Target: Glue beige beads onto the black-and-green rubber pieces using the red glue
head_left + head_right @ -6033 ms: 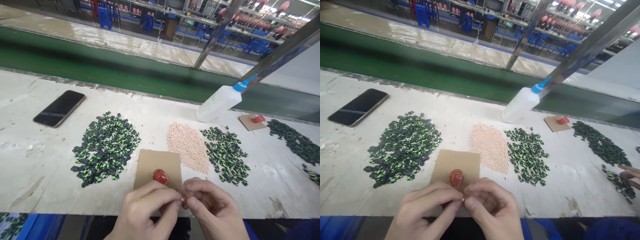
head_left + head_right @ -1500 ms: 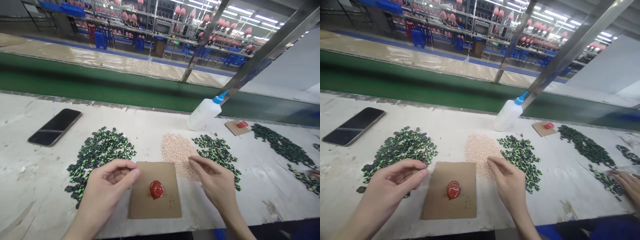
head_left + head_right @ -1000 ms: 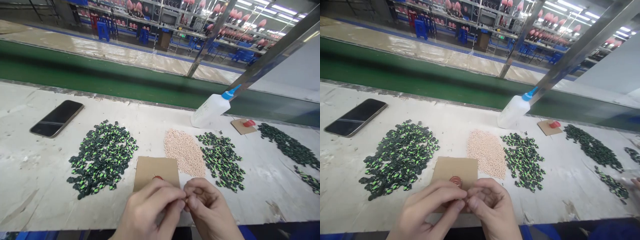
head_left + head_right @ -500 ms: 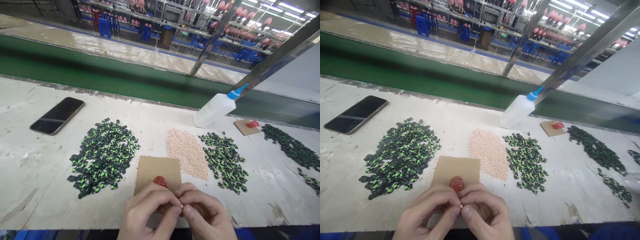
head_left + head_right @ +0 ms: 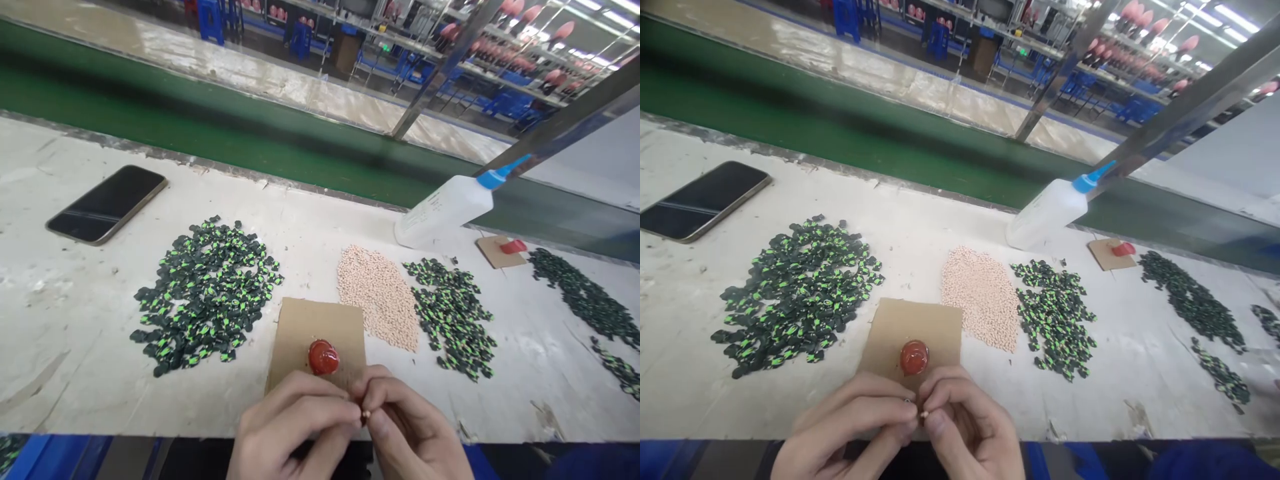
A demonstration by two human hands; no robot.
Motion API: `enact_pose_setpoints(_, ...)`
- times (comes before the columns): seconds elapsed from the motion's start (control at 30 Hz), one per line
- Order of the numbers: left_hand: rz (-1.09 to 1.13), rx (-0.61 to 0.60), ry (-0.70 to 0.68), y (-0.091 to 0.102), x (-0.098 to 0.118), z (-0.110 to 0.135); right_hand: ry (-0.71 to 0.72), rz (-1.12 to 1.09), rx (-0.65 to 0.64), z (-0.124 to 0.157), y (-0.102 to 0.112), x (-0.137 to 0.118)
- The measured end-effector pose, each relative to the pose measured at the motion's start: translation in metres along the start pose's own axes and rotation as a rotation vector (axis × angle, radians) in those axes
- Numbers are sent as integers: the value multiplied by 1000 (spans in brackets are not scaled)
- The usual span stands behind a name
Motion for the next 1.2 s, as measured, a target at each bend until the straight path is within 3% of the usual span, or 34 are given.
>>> enact_pose_setpoints(0.13, -61, 126, 169, 13, -10, 8, 228, 398, 110, -5, 17, 3)
enact_pose_setpoints(0.27, -159, 104, 221, 18, -21, 14, 342, 575, 75, -10, 12, 9)
enact_pose_setpoints(0.8, -153, 109, 188, 18, -23, 7, 365, 734, 35, -10, 2, 8)
enact_pose_setpoints(1.03, -86, 127, 261, 19, -18, 5, 278, 590, 97, -5, 3, 2)
enact_pose_setpoints(1.1, 43, 136, 360, 15, -14, 5, 171, 464, 68, -5, 3, -2)
enact_pose_setpoints(1.2, 333, 147, 625, 3, -9, 6, -1, 191, 11, -3, 3, -3)
Point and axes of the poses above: each hand's wrist, its own z-axis away from the middle knuckle, its own y-axis out of the back of the hand, x = y × z, the point moved 3 cm from there along -z, towards the middle knuckle, and after that the axes turned 2 degrees about x, right-handed, at the moved point
